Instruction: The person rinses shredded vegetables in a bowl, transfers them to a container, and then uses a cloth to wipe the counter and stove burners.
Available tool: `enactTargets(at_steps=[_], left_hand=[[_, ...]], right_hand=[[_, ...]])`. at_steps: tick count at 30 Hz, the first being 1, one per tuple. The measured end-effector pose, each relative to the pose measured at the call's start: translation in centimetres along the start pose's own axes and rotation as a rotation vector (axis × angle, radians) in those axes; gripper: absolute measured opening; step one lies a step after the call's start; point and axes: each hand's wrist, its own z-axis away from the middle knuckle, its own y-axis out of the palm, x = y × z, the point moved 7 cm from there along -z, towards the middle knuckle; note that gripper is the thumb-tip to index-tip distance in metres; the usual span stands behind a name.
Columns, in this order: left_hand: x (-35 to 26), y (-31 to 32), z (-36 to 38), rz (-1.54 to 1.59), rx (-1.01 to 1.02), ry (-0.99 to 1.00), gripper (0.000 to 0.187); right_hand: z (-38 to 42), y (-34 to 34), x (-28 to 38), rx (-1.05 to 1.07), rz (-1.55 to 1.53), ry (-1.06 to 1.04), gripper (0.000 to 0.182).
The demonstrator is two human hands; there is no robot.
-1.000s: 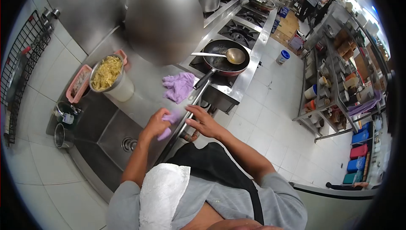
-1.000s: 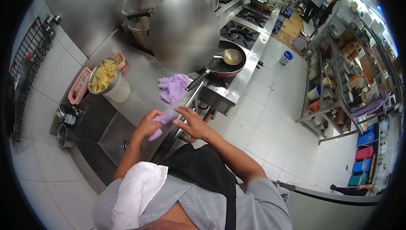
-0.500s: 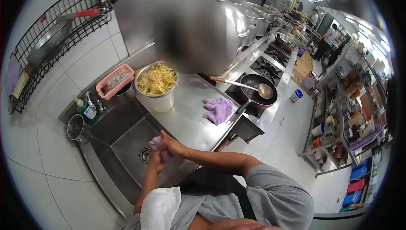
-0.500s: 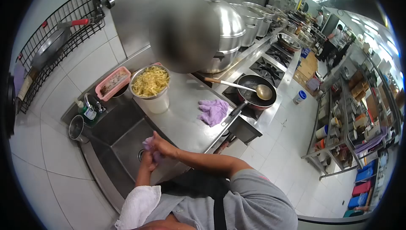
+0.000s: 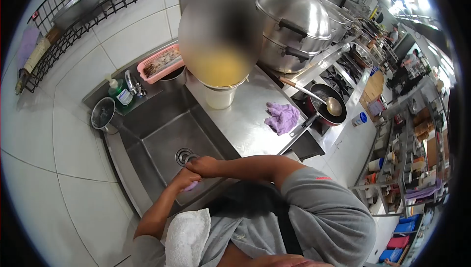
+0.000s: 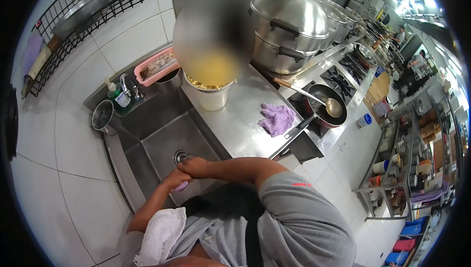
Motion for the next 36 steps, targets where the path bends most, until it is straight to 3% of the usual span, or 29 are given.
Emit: enactTargets(at_steps=[1, 4, 8, 10, 14, 15, 16, 17, 18, 19, 20, 22, 24, 28, 30, 32, 34, 36], left_hand=[[0.0, -1.0, -0.2, -0.284, -0.130, 0.079, 0.036], [-1.4, -2.6, 2.1, -0.602, -0.614, 0.059, 0.063], [-6.7, -1.6, 3.2, -0.641, -0.669, 0.296, 0.072], [-9.4, -0.9, 2.2, -0.583, -0.661, 0.448, 0.069], [-13.1, 1.8, -1.3, -0.591, -0.707, 0.446, 0.066], [-14.5, 3.7, -2.2, -0.617, -0.726, 0.449, 0.065], [-16.3, 5.6, -3.4, -0.641, -0.750, 0.449, 0.065], [-18.0, 7.9, -4.8, -0.561, -0.723, 0.435, 0.069], [-18.1, 10.4, -6.7, -0.554, -0.737, 0.432, 0.069], [-18.1, 12.4, -9.3, -0.553, -0.770, 0.443, 0.070], [-18.1, 14.0, -11.8, -0.561, -0.806, 0.454, 0.070], [-18.3, 17.3, -14.0, -0.626, -0.929, 0.424, 0.069], [-19.3, 19.3, -15.3, -0.758, -1.041, 0.386, 0.069], [-19.1, 19.0, -14.7, -0.552, -1.172, 0.379, 0.060], [-19.1, 18.7, -14.8, -0.516, -1.195, 0.306, 0.058], [-18.8, 18.1, -14.8, -0.497, -1.186, 0.242, 0.055], [-18.6, 17.6, -15.4, -0.477, -1.161, 0.202, 0.053], [-19.8, 17.8, -15.3, -0.509, -1.216, 0.238, 0.049]], right_hand=[[-0.8, 0.9, -0.4, 0.052, 0.004, 0.061, 0.032], [-2.4, 2.5, -0.9, 0.282, -0.011, 0.205, 0.036], [-2.6, 0.6, -3.3, 0.434, -0.252, 0.213, 0.047], [0.8, -8.7, -3.1, 0.457, -0.516, 0.214, 0.055], [10.6, -30.9, -8.6, -0.114, -0.511, 0.129, 0.033], [13.5, -37.3, -10.0, -0.302, -0.329, 0.090, 0.024], [16.7, -42.6, -13.0, -0.509, -0.286, 0.216, 0.018], [19.2, -48.0, -14.7, -0.715, 0.001, 0.134, 0.018], [21.5, -52.2, -19.3, -0.947, -0.305, 0.342, 0.018], [23.2, -57.2, -20.9, -1.120, 0.074, 0.365, 0.022], [24.0, -61.3, -23.7, -1.148, 0.377, 0.433, 0.030], [24.1, -66.7, -30.6, -1.207, 0.648, 0.406, 0.038], [23.3, -69.3, -35.3, -1.077, 0.567, 0.536, 0.039], [20.6, -73.5, -42.8, -0.773, 0.598, 0.613, 0.037], [19.5, -76.4, -48.1, -0.685, 0.762, 0.514, 0.034], [20.0, -78.5, -47.3, -0.576, 0.962, 0.323, 0.035], [22.7, -81.0, -47.8, -0.693, 0.376, 0.679, 0.041], [24.3, -83.7, -51.2, -0.765, 0.210, 0.702, 0.048]])
